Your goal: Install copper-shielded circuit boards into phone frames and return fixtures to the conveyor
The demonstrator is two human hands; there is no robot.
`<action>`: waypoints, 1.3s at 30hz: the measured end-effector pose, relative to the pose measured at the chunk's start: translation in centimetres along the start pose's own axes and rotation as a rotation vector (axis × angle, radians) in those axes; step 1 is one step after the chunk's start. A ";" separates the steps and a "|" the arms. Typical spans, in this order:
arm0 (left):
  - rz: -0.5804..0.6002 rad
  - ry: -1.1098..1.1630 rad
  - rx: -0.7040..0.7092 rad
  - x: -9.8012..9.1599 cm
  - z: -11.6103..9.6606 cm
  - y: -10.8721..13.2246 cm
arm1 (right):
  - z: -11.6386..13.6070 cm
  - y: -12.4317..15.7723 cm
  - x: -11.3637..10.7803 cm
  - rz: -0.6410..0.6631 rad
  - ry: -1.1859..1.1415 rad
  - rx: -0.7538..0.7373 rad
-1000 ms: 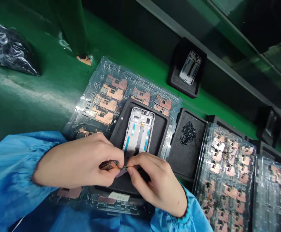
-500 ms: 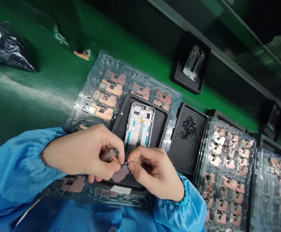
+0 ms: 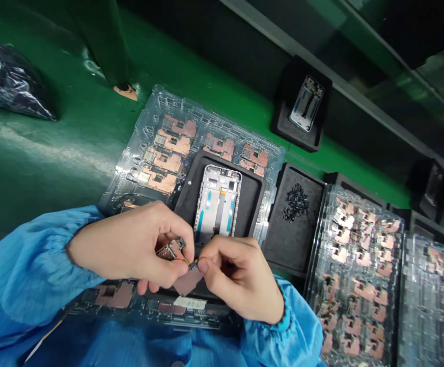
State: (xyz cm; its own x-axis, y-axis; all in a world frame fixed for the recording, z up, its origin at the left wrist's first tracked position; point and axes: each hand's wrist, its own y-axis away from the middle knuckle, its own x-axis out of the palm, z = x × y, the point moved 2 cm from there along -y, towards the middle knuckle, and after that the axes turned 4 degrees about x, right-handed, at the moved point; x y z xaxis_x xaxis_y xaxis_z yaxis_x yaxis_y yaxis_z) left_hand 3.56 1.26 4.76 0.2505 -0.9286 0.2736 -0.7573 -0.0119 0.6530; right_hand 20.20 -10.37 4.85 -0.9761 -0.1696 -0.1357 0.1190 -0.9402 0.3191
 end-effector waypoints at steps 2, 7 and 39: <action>-0.006 0.008 0.011 0.0 0.1 -0.1 | -0.1 0.1 0.0 -0.002 -0.007 0.020; -0.027 0.088 0.080 -0.1 0.8 -0.2 | -0.3 0.0 -0.4 0.028 -0.156 0.048; -0.213 0.410 0.567 4.5 -5.8 -3.3 | -2.9 -0.3 -1.3 -0.612 -0.536 -0.366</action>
State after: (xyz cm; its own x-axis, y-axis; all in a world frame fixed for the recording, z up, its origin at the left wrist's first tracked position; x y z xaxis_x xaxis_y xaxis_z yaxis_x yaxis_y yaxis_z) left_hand 10.71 -0.73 7.98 0.5488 -0.6727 0.4963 -0.8350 -0.4705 0.2855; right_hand 21.95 -10.71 2.15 -0.8305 0.4679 0.3022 -0.4899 -0.8718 0.0031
